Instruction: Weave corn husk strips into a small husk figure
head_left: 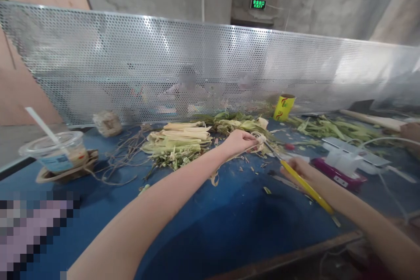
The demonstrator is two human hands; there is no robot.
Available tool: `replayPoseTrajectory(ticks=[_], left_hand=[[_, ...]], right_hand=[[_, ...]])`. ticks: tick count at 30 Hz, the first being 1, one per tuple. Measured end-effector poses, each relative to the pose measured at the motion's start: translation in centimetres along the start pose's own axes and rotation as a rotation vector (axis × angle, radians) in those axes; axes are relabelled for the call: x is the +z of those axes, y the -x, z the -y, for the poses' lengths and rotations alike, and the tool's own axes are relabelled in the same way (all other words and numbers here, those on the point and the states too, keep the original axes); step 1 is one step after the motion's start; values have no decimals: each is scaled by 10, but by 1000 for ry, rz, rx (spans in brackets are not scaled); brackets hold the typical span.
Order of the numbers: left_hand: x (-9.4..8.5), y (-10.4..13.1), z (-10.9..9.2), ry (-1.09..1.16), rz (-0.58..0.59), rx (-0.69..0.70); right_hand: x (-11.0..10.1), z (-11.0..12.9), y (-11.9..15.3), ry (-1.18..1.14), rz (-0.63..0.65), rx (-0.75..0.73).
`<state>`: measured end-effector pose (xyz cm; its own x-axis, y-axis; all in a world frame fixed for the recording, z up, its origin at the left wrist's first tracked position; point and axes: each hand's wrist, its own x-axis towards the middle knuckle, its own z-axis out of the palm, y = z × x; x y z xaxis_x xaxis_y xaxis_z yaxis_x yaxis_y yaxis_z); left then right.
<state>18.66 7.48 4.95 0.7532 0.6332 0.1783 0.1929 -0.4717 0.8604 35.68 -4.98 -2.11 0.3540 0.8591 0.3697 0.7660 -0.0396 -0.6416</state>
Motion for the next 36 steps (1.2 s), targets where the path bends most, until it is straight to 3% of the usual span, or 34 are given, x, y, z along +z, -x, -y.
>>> replayPoseTrajectory(ticks=[8, 12, 17, 20, 23, 30, 36], left_hand=[[1, -27, 10, -30, 39, 62], [2, -41, 14, -35, 47, 60], [-3, -41, 15, -16, -5, 23], [-11, -28, 15, 23, -87, -23], [-20, -8, 12, 61, -161, -60], [-19, 48, 3, 141, -288, -53], [-14, 90, -2, 197, -394, -13]], right_hand=[[-24, 20, -3, 141, 137, 66], [-26, 33, -2, 243, 112, 114], [-25, 19, -12, 387, 92, 31], [-23, 12, -14, 443, 137, 22], [-16, 21, -7, 458, 188, 8], [20, 72, 20, 430, 304, -4], [22, 110, 18, 324, 229, -138]])
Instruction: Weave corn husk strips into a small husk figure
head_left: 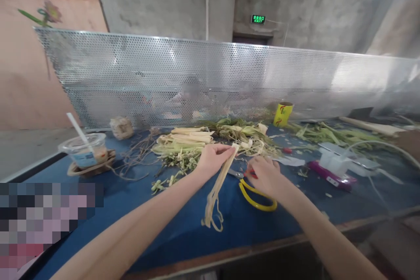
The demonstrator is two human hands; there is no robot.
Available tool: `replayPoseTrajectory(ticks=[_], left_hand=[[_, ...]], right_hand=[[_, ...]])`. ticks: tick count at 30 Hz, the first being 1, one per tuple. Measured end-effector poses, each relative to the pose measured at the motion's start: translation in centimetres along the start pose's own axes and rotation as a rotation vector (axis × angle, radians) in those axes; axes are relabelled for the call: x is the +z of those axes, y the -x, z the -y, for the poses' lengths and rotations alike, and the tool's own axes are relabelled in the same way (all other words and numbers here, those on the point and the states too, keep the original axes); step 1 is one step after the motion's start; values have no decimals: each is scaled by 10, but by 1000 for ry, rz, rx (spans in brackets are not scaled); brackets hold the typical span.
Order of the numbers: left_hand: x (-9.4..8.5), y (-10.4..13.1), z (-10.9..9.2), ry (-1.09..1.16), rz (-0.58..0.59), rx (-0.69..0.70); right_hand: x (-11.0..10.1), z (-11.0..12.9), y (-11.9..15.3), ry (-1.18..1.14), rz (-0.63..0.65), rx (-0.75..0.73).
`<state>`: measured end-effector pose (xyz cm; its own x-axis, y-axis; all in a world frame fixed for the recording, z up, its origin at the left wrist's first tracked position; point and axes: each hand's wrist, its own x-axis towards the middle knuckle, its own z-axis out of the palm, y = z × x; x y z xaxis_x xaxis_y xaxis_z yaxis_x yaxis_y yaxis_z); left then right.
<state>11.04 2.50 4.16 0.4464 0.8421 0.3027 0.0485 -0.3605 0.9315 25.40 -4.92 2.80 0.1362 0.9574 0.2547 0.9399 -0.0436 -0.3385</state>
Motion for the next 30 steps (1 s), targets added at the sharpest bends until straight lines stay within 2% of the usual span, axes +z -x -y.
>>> replayPoseTrajectory(ticks=[2, 5, 6, 8, 13, 18, 22, 26, 30], left_hand=[[-4, 8, 0, 29, -55, 14], [-12, 17, 0, 95, -121, 16], [-15, 20, -1, 121, -140, 12], [-23, 24, -2, 166, -179, 0], [-48, 32, -4, 265, -257, 0], [-71, 35, 0, 398, -344, 5], [-89, 38, 7, 468, -429, 9], [-104, 39, 19, 529, -522, 16], [-110, 41, 24, 571, -557, 16]], right_hand=[[-4, 14, -5, -159, 19, -61], [2, 36, -11, -860, 252, -145], [7, 43, -12, -1031, 310, -160], [15, 56, -12, -1210, 380, -187], [25, 79, -15, -1263, 486, -204], [30, 98, -31, -1309, 594, -208], [45, 112, -43, -1352, 690, -209], [61, 117, -44, -1386, 794, -157], [66, 112, -38, -1398, 908, -119]])
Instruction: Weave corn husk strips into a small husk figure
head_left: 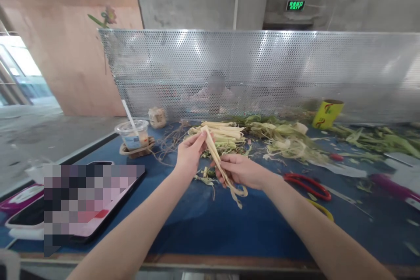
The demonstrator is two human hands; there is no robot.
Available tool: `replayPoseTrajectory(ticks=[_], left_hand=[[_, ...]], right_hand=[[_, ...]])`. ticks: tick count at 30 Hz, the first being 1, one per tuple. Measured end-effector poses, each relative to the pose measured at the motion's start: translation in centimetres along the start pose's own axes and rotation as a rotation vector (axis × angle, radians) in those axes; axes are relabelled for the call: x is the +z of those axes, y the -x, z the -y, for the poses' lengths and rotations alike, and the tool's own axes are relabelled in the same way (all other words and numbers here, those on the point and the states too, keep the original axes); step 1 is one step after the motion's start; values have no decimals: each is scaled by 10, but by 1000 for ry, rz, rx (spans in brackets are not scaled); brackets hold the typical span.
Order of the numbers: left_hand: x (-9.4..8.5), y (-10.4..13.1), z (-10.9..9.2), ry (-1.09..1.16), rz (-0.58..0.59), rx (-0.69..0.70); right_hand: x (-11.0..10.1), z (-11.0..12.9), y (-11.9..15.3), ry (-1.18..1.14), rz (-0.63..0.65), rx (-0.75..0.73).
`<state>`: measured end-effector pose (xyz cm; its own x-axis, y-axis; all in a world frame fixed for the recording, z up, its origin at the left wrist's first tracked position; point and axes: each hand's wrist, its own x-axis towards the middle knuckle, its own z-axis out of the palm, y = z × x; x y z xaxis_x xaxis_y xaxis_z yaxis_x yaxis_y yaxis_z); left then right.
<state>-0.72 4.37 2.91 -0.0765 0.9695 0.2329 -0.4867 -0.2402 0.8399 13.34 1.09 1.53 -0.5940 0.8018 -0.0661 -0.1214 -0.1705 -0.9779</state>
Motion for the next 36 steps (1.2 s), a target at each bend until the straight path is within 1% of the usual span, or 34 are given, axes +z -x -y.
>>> replayPoseTrajectory(ticks=[3, 9, 12, 16, 21, 23, 24, 25, 27, 29, 30, 31, 32, 34, 35, 36], left_hand=[[-1, 1, -1, 14, 8, 12], [-3, 4, 2, -94, 39, 89], [-5, 2, 4, -143, 51, 124], [-9, -2, 3, -212, 43, 202], [-14, -5, -10, -344, 63, 299], [-16, -6, -19, -410, 109, 321], [-17, -7, -23, -454, 154, 324], [-18, -7, -27, -510, 212, 321], [-24, -7, -33, -739, 418, 313], [-33, -7, -38, -1069, 573, 323], [-39, -8, -40, -1234, 620, 351], [-46, -10, -42, -1381, 626, 388], [-54, -12, -44, -1533, 607, 436], [-66, -18, -48, -1817, 544, 496], [-71, -21, -50, -1888, 500, 498], [-73, -22, -50, -1933, 499, 504]], right_hand=[[-4, -2, 5, 8, 27, 7], [-12, -3, 11, 128, -68, -14], [-17, -2, 13, 173, -95, -38], [-20, 3, 15, 293, -139, -68], [-17, 9, 19, 370, -169, -65], [-20, 11, 20, 394, -189, -87], [-22, 13, 21, 407, -204, -100], [-26, 14, 21, 422, -226, -114], [-34, 18, 24, 452, -279, -146], [-41, 24, 28, 484, -325, -166], [-44, 26, 30, 497, -336, -162], [-45, 29, 34, 524, -328, -143], [-46, 32, 38, 573, -302, -112], [-46, 37, 44, 731, -203, -53], [-45, 38, 47, 824, -145, -39], [-45, 39, 49, 902, -92, -34]])
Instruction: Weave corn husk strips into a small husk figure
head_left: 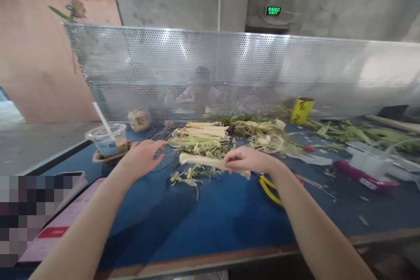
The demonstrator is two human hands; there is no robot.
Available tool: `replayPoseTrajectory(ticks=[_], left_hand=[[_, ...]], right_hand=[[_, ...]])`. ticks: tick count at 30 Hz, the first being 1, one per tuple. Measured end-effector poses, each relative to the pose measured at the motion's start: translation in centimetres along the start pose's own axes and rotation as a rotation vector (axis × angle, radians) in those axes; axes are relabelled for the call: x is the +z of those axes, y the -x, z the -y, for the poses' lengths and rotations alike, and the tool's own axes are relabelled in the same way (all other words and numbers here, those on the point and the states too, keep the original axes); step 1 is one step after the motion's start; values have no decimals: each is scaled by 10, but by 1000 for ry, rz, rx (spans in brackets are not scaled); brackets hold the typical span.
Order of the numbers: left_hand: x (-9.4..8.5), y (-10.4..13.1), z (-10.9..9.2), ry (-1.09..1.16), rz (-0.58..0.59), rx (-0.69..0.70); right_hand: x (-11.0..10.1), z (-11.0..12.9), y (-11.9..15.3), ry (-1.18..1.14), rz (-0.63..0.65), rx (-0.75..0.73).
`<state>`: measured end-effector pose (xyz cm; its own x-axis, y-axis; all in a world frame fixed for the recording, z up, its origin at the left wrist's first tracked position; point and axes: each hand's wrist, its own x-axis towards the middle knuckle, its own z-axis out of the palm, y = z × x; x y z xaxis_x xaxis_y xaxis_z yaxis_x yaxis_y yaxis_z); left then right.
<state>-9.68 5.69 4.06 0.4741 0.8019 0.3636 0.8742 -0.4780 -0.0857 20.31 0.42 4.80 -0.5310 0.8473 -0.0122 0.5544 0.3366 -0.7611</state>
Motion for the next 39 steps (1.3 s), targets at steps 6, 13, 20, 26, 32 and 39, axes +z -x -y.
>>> replayPoseTrajectory(ticks=[6, 13, 20, 26, 32, 39], left_hand=[[7, 6, -42, 212, 173, 502], [24, 9, -69, 125, 108, 772], [20, 10, -69, 145, 42, 694], [21, 11, -77, 397, 131, 345], [28, 10, -74, 502, -171, 398], [28, 17, -89, 536, -179, 409]], right_hand=[[-3, -12, -3, -36, -64, -1], [4, -17, -15, -193, -120, 12], [12, -13, -20, -294, -161, -29], [16, -15, -22, -315, -147, -64], [34, -14, -33, -403, -220, -62], [46, -1, -36, -527, -264, -78]])
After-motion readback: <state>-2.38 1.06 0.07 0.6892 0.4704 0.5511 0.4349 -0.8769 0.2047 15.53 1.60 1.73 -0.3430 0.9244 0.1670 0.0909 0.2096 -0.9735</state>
